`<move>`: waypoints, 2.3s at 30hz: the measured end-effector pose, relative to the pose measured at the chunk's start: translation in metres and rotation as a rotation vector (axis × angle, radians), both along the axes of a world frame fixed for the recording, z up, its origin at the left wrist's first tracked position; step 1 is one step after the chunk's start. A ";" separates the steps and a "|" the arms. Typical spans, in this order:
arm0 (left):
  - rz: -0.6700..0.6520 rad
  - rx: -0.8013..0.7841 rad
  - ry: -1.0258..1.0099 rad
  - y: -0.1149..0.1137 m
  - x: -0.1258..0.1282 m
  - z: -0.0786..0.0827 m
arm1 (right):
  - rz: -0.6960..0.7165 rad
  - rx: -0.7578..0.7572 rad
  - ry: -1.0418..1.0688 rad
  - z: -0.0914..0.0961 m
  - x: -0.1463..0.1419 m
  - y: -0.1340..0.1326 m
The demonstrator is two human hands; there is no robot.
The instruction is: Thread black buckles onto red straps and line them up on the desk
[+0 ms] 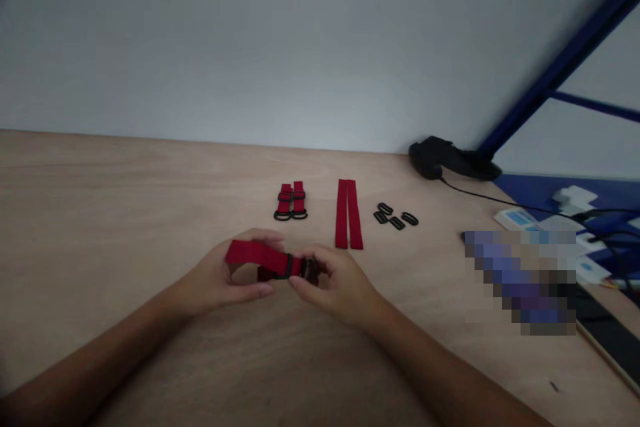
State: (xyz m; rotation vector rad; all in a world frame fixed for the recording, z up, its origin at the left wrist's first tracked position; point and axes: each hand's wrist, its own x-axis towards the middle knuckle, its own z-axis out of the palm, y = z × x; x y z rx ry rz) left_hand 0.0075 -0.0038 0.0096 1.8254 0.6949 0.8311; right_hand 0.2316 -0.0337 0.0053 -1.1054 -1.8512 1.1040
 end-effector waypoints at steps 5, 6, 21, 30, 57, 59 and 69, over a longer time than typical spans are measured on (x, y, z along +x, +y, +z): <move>0.052 0.198 -0.023 0.005 -0.005 0.001 | -0.005 0.240 -0.203 0.007 0.003 0.001; 0.035 0.261 0.078 0.005 -0.004 0.001 | 0.009 0.269 -0.237 0.007 0.003 0.001; 0.016 0.189 0.146 0.003 0.002 0.001 | -0.104 0.164 -0.107 0.009 0.007 -0.001; -0.098 0.248 0.244 0.003 0.002 0.004 | 0.035 0.039 -0.069 0.005 0.001 -0.001; 0.047 0.368 0.210 0.003 -0.009 0.009 | 0.126 -0.313 0.159 0.010 0.010 0.002; 0.049 0.362 0.242 0.003 -0.009 0.010 | 0.100 -0.255 0.046 0.010 0.008 0.000; -0.117 0.109 0.564 0.015 -0.016 0.021 | 0.155 -0.194 -0.328 0.017 0.033 0.018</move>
